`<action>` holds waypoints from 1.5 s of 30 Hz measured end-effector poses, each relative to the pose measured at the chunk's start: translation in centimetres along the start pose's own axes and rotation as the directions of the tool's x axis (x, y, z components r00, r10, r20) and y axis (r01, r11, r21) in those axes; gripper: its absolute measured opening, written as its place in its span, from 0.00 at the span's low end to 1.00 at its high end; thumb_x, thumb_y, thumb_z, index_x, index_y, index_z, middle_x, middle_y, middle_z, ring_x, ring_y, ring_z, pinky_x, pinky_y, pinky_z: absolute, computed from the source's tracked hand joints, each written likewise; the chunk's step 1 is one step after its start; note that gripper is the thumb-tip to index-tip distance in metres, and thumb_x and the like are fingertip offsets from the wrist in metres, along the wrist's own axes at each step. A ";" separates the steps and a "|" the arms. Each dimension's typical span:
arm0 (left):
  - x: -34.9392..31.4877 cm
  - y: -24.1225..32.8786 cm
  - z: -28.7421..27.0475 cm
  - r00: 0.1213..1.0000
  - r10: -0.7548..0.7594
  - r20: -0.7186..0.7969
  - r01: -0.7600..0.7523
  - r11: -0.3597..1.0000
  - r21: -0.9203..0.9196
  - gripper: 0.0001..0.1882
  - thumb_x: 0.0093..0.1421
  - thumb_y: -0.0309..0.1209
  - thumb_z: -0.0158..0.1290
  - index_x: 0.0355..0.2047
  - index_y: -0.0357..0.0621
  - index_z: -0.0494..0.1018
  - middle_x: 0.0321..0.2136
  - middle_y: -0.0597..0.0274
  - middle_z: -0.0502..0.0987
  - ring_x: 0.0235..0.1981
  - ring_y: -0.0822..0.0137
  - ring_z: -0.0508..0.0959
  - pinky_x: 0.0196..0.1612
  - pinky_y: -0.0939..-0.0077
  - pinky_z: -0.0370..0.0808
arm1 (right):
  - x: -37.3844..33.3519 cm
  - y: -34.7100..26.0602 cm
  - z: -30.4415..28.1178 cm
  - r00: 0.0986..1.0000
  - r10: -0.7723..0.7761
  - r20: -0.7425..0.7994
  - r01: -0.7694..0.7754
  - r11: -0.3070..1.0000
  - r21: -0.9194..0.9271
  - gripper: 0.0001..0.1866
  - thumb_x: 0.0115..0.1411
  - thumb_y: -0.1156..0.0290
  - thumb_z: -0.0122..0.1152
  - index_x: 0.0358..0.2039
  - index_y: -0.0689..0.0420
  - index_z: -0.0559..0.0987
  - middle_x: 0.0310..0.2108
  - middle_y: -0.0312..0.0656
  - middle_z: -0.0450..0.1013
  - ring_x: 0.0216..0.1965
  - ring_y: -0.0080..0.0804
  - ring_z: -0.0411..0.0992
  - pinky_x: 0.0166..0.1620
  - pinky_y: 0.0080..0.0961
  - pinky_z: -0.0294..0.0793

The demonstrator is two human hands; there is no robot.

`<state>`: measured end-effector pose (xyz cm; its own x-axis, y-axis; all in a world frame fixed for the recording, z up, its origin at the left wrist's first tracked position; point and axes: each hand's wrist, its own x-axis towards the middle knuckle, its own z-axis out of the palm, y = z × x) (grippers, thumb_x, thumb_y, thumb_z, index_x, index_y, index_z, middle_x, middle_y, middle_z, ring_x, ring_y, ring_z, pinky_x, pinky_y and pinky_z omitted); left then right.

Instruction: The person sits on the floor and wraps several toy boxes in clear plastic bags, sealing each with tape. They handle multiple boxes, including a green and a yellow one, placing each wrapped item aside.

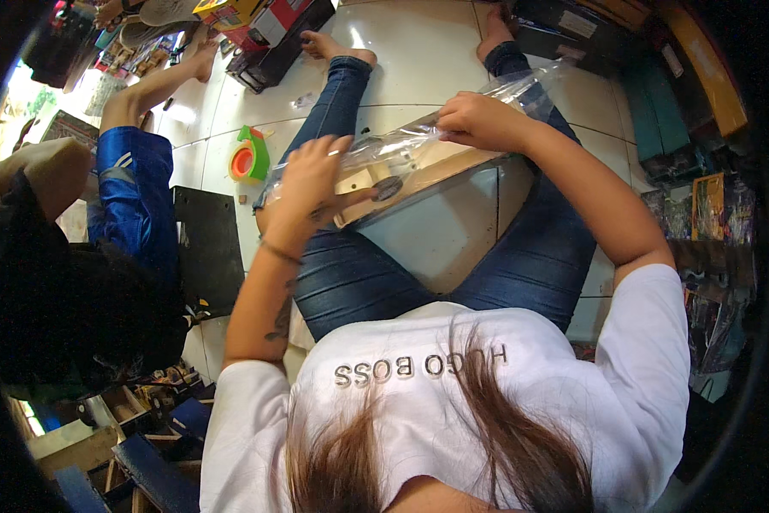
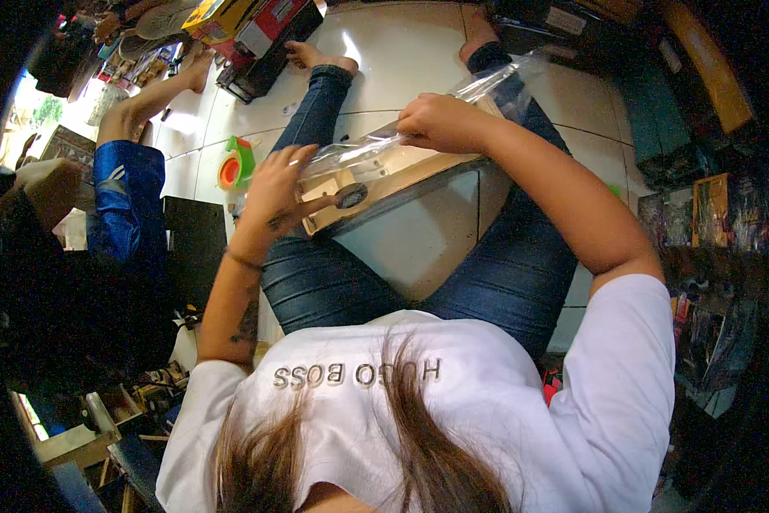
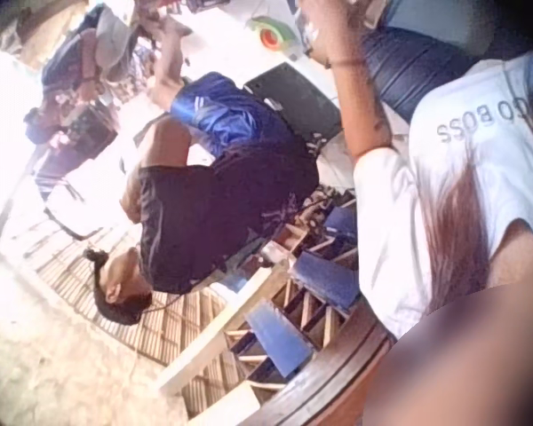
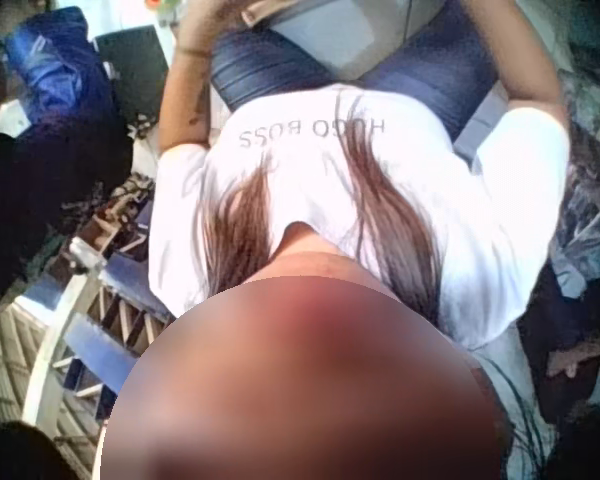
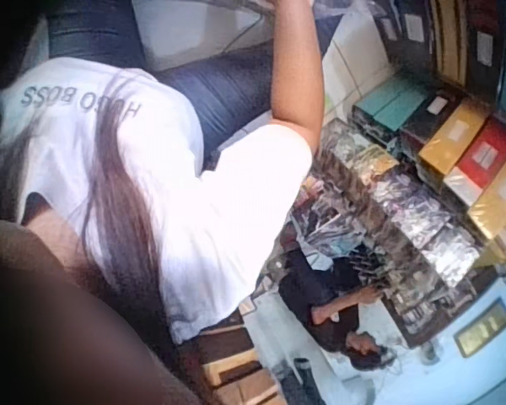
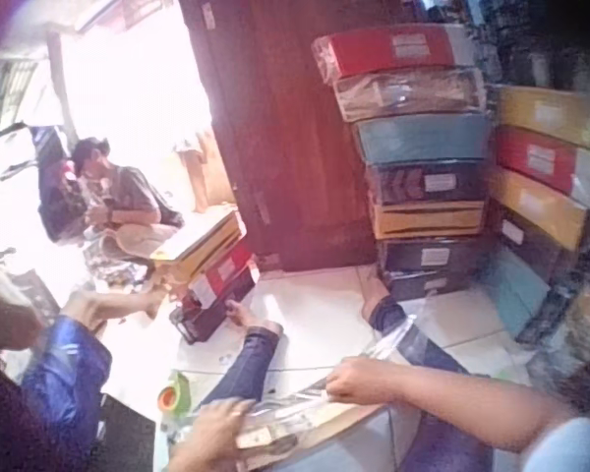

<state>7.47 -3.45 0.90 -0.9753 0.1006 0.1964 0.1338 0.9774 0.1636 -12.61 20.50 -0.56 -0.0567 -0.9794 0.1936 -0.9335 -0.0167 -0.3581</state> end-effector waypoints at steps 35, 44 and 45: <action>7.8 4.0 5.6 0.977 -0.147 0.153 0.212 0.649 -0.731 0.11 0.62 0.31 0.50 0.31 0.33 0.76 0.23 0.54 0.76 0.25 0.67 0.76 0.32 0.74 0.72 | -11.9 3.3 -14.7 0.812 0.305 -0.498 -0.556 0.663 -0.501 0.14 0.51 0.66 0.62 0.39 0.54 0.79 0.35 0.41 0.75 0.41 0.40 0.71 0.50 0.35 0.65; 8.7 4.5 4.0 0.900 -0.185 0.395 0.427 0.559 -0.711 0.14 0.65 0.35 0.45 0.37 0.36 0.74 0.28 0.62 0.76 0.32 0.70 0.74 0.39 0.76 0.69 | 0.0 0.2 1.4 0.988 0.072 -0.137 -0.065 0.997 0.052 0.13 0.56 0.61 0.58 0.31 0.58 0.78 0.33 0.44 0.76 0.36 0.38 0.74 0.43 0.33 0.69; 8.5 4.8 4.0 0.966 -0.126 0.227 0.244 0.743 -0.624 0.13 0.65 0.35 0.46 0.38 0.37 0.74 0.30 0.59 0.77 0.34 0.66 0.75 0.40 0.73 0.69 | 0.1 1.1 1.4 0.996 0.082 -0.039 -0.077 0.989 0.128 0.13 0.57 0.61 0.57 0.29 0.59 0.78 0.30 0.45 0.76 0.34 0.39 0.74 0.40 0.34 0.69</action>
<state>-0.86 2.83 -0.48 -0.9986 0.0161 -0.0503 -0.0287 0.6343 0.7726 -13.11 20.08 -2.21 -0.1473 -0.9688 0.1991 -0.8734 0.0330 -0.4859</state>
